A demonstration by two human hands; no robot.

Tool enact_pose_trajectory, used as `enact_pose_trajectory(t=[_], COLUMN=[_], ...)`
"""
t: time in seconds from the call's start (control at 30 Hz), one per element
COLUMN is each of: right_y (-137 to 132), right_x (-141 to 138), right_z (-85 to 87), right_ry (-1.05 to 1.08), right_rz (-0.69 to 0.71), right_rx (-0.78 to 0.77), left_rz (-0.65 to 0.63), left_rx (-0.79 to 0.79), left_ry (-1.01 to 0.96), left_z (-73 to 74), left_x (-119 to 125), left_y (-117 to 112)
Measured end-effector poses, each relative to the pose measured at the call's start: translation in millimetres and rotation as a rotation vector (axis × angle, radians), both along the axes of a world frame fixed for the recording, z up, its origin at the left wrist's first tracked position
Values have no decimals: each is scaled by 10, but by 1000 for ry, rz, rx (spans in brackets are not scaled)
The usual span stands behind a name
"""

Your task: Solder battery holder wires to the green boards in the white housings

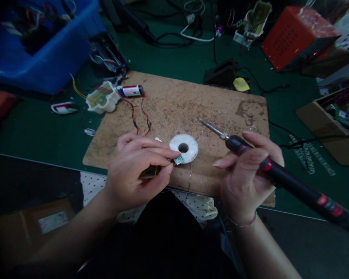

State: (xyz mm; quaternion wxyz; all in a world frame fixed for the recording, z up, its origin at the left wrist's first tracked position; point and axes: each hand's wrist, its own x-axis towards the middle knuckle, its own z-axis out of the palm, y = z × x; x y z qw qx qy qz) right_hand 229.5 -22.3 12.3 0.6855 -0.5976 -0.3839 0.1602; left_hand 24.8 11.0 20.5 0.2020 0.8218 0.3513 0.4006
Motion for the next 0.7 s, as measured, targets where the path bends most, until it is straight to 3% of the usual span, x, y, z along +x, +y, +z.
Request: enact_pose_trajectory(t=[0.23,0.47,0.63,0.7], right_y=[-18,28,43,41], right_x=[-78,-81,-75,-80], right_z=[-13,-96,-73,-70], right_ry=[-205,-204,-182,-167], right_rz=[450,493,536,540], right_rx=[10,-64,-61,-60], left_rz=[0,-30,35,81], left_rx=[-1,-48,-172,-163], left_ry=[10,-19,-240,-236], left_z=[-21,-12,-63,-101], left_x=[-2,-45,-348,-502], left_y=[-17,-9,58,65])
